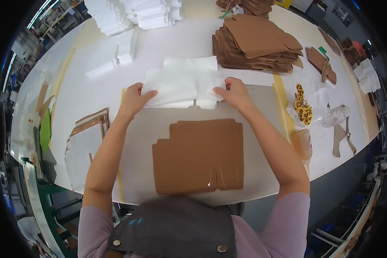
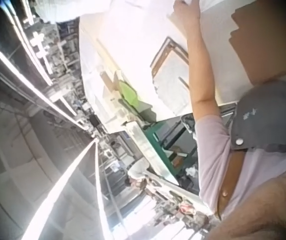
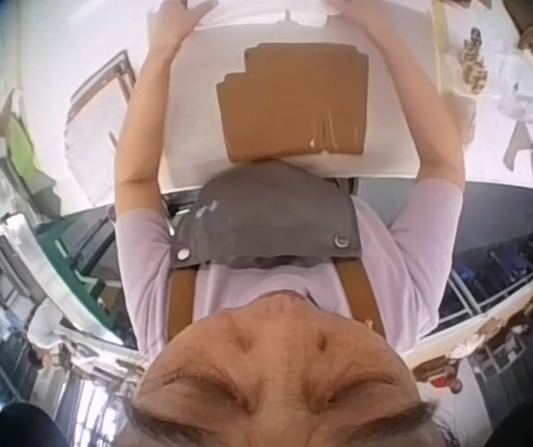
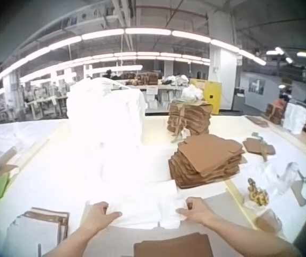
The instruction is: Applying glue to leather cutouts and attaching white fabric backing material.
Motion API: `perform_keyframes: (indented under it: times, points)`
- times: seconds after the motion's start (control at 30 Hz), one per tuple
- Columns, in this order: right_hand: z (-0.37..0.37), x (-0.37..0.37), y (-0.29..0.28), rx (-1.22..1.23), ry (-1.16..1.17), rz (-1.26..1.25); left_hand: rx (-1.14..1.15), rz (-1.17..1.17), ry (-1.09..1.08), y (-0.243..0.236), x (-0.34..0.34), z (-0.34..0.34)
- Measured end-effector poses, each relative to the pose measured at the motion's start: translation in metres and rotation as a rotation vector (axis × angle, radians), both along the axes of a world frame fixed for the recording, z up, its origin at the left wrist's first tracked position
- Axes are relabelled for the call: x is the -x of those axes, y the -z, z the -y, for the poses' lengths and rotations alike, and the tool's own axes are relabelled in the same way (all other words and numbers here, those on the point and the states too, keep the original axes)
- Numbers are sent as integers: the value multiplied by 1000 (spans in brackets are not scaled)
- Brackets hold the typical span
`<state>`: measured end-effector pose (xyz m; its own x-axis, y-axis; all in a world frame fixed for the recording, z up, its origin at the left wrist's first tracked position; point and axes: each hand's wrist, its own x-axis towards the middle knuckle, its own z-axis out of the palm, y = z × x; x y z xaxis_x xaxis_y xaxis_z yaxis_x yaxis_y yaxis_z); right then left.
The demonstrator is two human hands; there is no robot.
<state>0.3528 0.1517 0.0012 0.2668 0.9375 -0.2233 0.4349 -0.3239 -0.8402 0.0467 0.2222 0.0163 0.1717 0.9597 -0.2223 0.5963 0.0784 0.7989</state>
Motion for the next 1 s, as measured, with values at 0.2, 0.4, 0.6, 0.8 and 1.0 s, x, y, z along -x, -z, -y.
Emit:
perform_keyframes:
  times: [0.2, 0.4, 0.6, 0.8, 1.0]
  points:
    - [85, 21, -47, -219, -91, -230, -214, 337, 127, -14, 21, 83]
    - [166, 33, -52, -248, -217, 121, 144, 339, 226, -25, 48, 176]
    - [170, 38, -49, -105, -245, 113, -97, 243, 175, -10, 41, 188]
    - [151, 31, -38, -212, -136, 174, 55, 206, 59, -17, 21, 164]
    - [152, 28, -28, -80, -98, 108, -94, 206, 120, 6, 24, 168]
